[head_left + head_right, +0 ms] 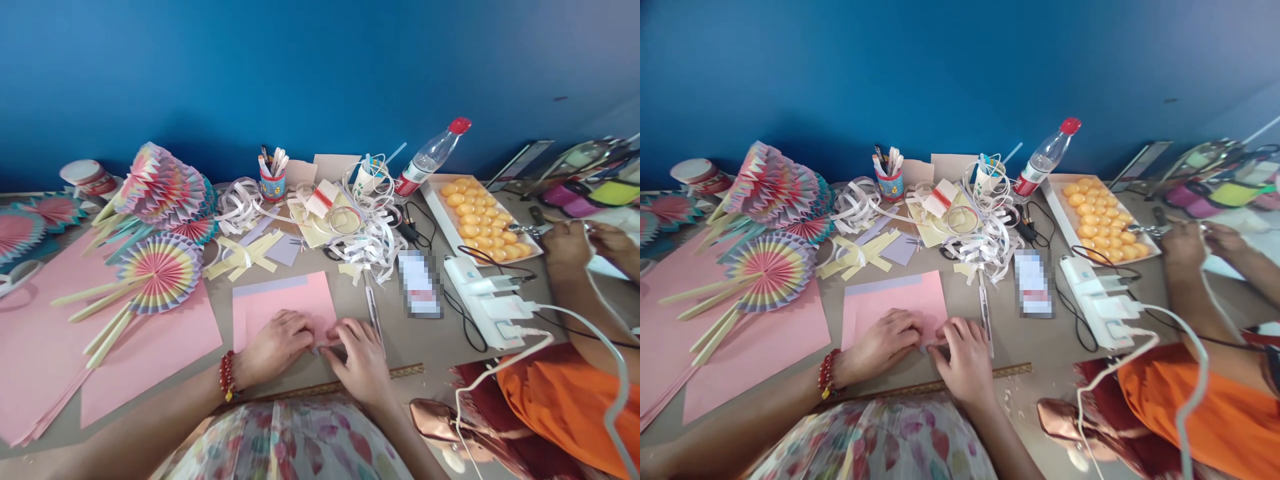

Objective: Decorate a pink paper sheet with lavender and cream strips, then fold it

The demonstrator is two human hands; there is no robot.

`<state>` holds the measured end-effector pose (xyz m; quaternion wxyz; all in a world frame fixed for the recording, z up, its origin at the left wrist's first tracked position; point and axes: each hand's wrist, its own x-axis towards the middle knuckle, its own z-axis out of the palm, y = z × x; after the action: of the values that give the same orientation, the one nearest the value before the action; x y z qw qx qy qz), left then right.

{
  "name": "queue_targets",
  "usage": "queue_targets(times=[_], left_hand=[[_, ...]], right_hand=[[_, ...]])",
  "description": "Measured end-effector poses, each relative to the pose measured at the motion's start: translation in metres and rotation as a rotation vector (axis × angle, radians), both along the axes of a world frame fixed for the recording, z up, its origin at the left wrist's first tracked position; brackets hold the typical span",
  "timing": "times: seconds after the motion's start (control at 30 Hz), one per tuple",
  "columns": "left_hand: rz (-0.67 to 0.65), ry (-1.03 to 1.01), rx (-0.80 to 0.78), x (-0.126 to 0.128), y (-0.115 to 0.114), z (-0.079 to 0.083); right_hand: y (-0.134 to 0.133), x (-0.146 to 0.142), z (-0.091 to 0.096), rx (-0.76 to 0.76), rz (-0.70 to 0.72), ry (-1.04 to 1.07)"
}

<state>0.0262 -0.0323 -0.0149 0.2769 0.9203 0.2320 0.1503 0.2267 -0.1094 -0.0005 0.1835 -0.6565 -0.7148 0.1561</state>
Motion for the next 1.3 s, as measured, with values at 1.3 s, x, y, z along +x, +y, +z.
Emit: queue_targets(times=[1.3], left_hand=[[-0.012, -0.009, -0.001, -0.001, 0.001, -0.003]], right_hand=[[0.011, -0.007, 0.009, -0.039, 0.135, -0.059]])
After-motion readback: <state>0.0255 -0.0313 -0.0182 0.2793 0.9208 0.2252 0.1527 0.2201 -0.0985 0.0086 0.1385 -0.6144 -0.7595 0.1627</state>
